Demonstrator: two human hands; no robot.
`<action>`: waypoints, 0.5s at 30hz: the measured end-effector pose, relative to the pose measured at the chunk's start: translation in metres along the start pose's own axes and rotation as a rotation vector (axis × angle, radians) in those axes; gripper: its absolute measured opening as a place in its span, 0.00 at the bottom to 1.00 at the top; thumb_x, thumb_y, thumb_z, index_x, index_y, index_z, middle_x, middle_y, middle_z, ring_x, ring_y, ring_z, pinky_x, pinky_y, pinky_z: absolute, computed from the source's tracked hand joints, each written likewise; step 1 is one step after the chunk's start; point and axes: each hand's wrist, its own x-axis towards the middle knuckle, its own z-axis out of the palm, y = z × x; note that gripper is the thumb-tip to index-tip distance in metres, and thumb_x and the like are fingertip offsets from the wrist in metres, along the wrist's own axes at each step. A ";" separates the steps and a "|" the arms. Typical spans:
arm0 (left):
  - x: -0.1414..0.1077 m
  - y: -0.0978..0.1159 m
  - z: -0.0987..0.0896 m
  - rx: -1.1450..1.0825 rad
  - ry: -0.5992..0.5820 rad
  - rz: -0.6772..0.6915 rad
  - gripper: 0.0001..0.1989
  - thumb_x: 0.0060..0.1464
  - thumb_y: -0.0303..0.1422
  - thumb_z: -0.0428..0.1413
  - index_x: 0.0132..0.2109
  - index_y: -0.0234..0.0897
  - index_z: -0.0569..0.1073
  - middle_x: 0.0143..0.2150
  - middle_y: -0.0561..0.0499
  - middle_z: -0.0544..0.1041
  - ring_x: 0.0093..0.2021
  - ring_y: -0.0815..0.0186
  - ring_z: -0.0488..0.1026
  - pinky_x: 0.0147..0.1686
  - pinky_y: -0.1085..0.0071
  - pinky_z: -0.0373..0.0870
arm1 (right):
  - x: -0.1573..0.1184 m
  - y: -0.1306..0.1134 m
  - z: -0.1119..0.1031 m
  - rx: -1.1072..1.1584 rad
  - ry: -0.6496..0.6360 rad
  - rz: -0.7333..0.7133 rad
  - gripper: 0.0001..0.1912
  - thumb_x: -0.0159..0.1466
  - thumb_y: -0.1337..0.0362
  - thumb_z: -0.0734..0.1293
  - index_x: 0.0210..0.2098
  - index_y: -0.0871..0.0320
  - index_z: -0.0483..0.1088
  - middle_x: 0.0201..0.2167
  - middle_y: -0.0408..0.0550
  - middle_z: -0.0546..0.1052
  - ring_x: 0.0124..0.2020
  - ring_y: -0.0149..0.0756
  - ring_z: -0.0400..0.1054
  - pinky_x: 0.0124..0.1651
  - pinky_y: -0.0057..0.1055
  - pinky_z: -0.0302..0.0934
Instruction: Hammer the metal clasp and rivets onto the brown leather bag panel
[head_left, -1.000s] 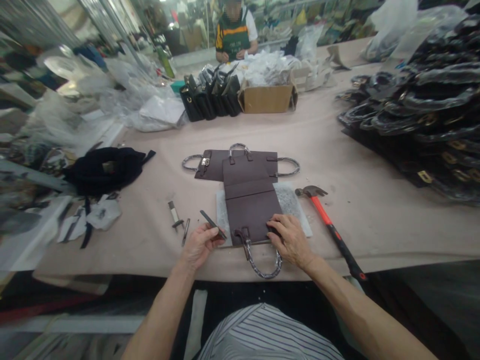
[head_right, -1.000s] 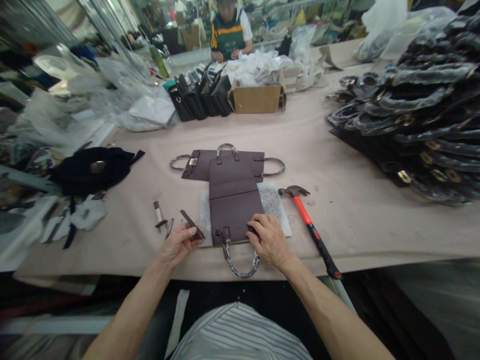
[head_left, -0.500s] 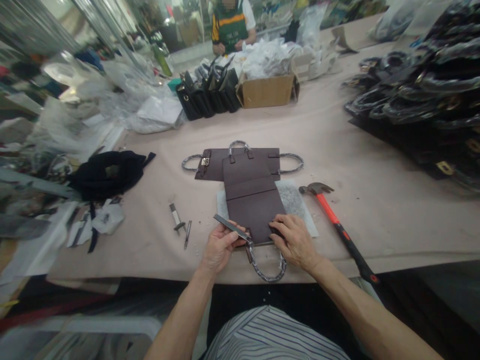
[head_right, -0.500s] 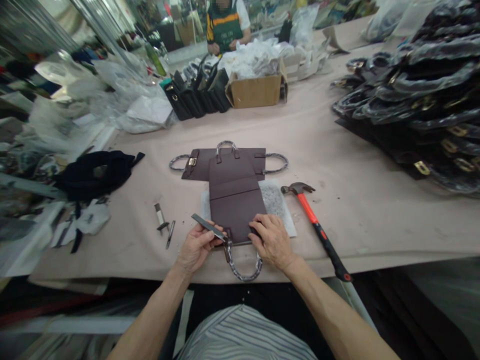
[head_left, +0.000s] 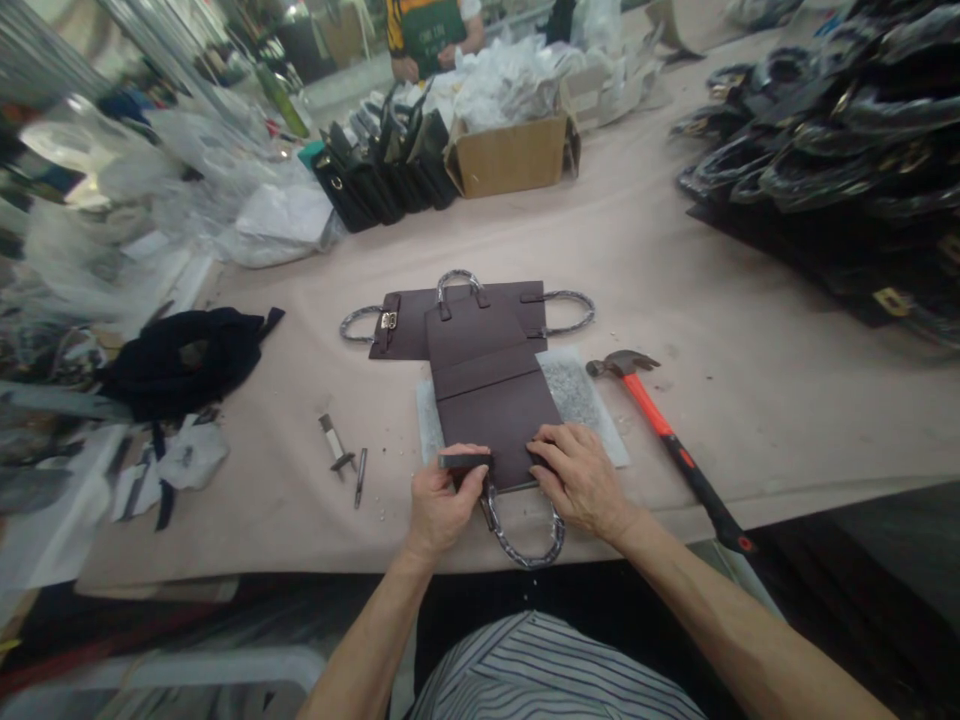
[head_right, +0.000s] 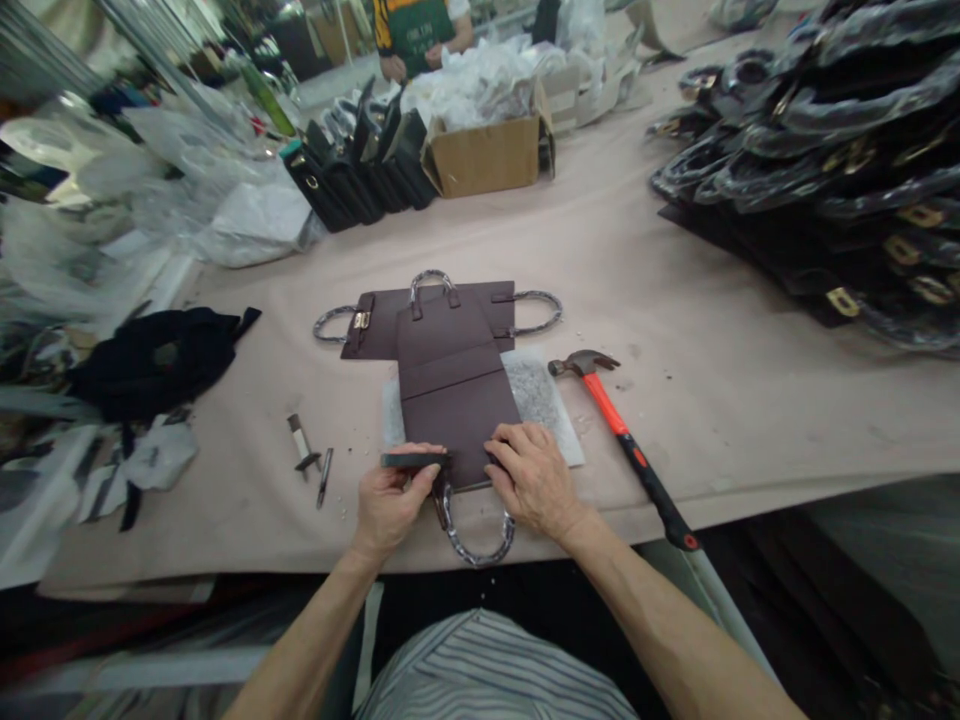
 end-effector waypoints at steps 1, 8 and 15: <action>-0.001 0.000 0.003 0.038 -0.002 0.033 0.07 0.58 0.30 0.62 0.45 0.37 0.77 0.43 0.47 0.83 0.45 0.63 0.81 0.49 0.66 0.79 | 0.000 0.000 0.000 0.000 -0.005 0.001 0.11 0.69 0.63 0.63 0.49 0.59 0.70 0.47 0.54 0.74 0.47 0.46 0.64 0.50 0.47 0.60; -0.007 0.000 0.014 0.118 0.073 0.136 0.07 0.59 0.28 0.61 0.45 0.37 0.76 0.43 0.47 0.83 0.45 0.64 0.81 0.50 0.66 0.79 | 0.000 0.001 -0.002 0.014 -0.021 0.001 0.12 0.69 0.63 0.64 0.50 0.59 0.70 0.48 0.55 0.74 0.48 0.47 0.64 0.51 0.48 0.60; -0.010 0.000 0.018 0.165 0.081 0.179 0.08 0.59 0.27 0.61 0.46 0.37 0.76 0.43 0.47 0.83 0.45 0.64 0.81 0.52 0.65 0.79 | 0.001 -0.001 -0.002 0.008 -0.028 -0.004 0.12 0.69 0.63 0.64 0.50 0.59 0.70 0.48 0.55 0.73 0.47 0.47 0.64 0.50 0.47 0.60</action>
